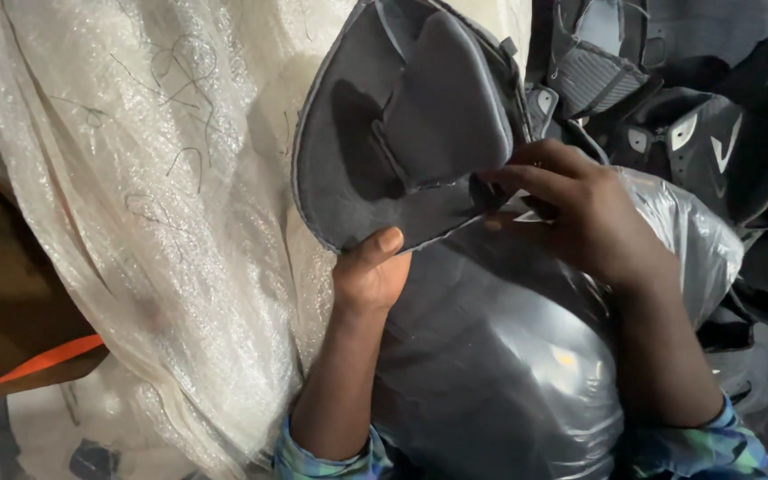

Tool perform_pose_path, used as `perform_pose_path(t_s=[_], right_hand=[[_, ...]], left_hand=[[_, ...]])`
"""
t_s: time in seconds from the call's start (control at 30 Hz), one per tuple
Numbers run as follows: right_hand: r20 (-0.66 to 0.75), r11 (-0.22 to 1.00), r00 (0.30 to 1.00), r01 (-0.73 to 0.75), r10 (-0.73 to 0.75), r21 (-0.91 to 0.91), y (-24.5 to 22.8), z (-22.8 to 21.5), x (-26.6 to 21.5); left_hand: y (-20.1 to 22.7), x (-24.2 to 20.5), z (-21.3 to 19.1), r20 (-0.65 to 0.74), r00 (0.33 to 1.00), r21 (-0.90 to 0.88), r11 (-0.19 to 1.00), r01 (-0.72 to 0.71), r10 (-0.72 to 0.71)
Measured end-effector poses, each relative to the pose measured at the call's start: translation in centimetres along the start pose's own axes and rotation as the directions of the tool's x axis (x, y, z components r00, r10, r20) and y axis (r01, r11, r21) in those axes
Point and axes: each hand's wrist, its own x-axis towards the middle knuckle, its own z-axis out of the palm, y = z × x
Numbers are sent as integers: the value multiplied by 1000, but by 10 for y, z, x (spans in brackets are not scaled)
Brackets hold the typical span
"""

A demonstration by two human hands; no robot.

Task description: The person picks up a grey athletic shoe from a large pile of similar footwear and plastic bags. They turn the shoe over to inspect the sole, the interior, and the laces, then place it back into the pile and repeat the process with another shoe.

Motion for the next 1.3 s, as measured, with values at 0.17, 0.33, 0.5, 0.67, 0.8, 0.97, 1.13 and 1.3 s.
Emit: perform_pose_path(t_s=[0.17, 0.33, 0.5, 0.67, 0.8, 0.97, 1.13, 1.3], right_hand=[[-43, 998, 997, 63, -64, -19, -1, 1, -2], [4, 997, 997, 72, -72, 14, 1, 5, -6], [-72, 941, 984, 179, -165, 287, 15, 2, -11], [-135, 902, 987, 137, -89, 410, 18, -1, -12], [-172, 880, 985, 73, 10, 468, 17, 1, -18], [-247, 855, 969, 119, 11, 505, 39, 5, -26], [-254, 885, 883, -289, 394, 365, 9, -7, -14], [-334, 992, 934, 110, -125, -62, -7, -4, 5]], left_hand=[[3, 2, 1, -17, 998, -106, 993, 52, -54], [5, 6, 6, 13, 1000, -60, 998, 28, -27], [6, 5, 8, -35, 998, -84, 995, 56, -59], [8, 6, 8, -61, 996, -126, 991, 51, -60], [7, 4, 8, -35, 999, -127, 992, 4, -9], [14, 14, 25, -94, 994, -125, 990, -60, 48], [14, 15, 20, -140, 989, -175, 982, -68, 44], [12, 13, 12, -132, 991, -205, 978, -27, 0]])
